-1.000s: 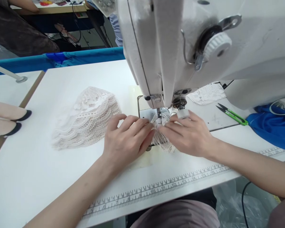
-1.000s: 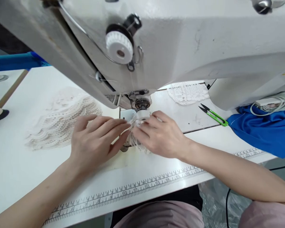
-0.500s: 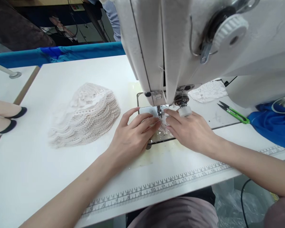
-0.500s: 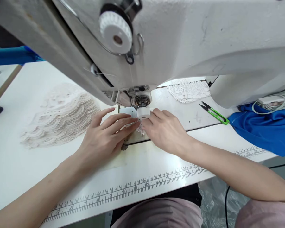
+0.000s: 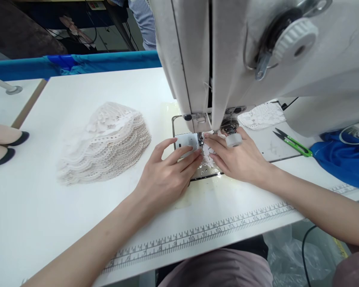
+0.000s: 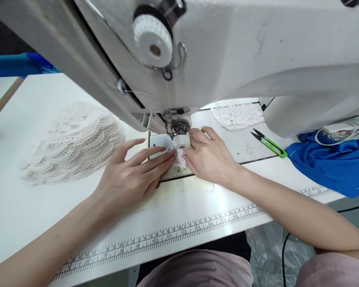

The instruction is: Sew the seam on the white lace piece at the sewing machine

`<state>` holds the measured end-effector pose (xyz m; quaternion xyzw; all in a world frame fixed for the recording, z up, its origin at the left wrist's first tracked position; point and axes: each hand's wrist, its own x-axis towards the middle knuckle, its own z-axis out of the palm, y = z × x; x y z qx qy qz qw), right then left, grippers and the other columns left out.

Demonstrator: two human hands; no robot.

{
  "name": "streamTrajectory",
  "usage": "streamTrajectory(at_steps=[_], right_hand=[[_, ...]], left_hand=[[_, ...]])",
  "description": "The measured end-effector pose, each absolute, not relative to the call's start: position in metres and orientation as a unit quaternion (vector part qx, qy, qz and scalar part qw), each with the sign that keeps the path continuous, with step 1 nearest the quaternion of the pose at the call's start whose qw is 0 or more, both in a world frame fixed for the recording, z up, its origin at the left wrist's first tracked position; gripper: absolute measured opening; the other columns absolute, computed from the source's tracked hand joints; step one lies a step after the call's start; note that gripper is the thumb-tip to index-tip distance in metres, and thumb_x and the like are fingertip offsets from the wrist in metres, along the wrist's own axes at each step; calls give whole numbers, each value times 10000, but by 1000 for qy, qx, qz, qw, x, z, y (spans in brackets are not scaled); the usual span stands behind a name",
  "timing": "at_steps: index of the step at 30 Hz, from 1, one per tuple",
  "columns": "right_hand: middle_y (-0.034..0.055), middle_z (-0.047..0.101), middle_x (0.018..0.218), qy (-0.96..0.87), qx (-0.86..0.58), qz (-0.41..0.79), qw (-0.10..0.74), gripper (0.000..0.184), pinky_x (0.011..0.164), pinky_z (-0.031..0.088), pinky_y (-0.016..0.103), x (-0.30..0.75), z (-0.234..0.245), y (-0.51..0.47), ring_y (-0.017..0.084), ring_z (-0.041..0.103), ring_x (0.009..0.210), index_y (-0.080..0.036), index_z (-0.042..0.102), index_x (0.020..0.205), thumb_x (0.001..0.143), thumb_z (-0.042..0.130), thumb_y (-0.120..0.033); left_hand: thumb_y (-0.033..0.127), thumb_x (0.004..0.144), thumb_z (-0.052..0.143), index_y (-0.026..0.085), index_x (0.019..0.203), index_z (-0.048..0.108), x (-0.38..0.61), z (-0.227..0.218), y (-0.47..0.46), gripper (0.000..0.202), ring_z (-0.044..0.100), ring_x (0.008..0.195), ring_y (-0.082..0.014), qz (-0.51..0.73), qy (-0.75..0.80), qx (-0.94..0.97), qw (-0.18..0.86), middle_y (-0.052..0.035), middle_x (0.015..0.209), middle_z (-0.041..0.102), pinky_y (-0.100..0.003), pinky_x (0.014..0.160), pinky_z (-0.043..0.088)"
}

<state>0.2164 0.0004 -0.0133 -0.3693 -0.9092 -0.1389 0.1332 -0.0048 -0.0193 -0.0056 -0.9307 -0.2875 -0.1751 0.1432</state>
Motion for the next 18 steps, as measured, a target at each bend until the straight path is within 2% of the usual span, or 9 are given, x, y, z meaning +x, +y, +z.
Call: streamTrajectory(at_steps=[8, 12, 16, 18], right_hand=[[100, 689, 1153, -908, -372, -141, 132, 291, 947, 337, 424, 217, -14, 0, 252, 535, 1114, -144, 653, 1102, 967, 413, -239], [73, 718, 1077, -914, -344, -142, 161, 281, 875, 385, 389, 216, -15, -2, 216, 585, 989, -153, 662, 1093, 932, 432, -128], [40, 732, 1008, -920, -294, -141, 217, 291, 770, 421, 329, 217, -15, -4, 170, 606, 882, -151, 691, 984, 906, 430, -48], [26, 733, 979, -919, -280, -149, 234, 291, 756, 423, 315, 218, -15, -5, 156, 607, 847, -145, 697, 933, 893, 436, -23]], left_hand=[[84, 884, 500, 229, 1215, 607, -3, -7, -20, 378, 628, 1097, -213, -176, -298, -928, 141, -11, 1183, 694, -494, 1029, 389], [97, 893, 508, 232, 1159, 634, -2, -7, -21, 324, 632, 1062, -213, -174, -299, -923, 169, -4, 1171, 701, -467, 992, 412], [89, 882, 520, 188, 1061, 676, 0, -6, -23, 257, 652, 939, -215, -181, -289, -917, 205, -28, 1055, 734, -445, 921, 454], [79, 876, 513, 188, 1025, 685, 0, -5, -24, 252, 651, 935, -215, -182, -283, -920, 203, -32, 1029, 734, -449, 919, 458]])
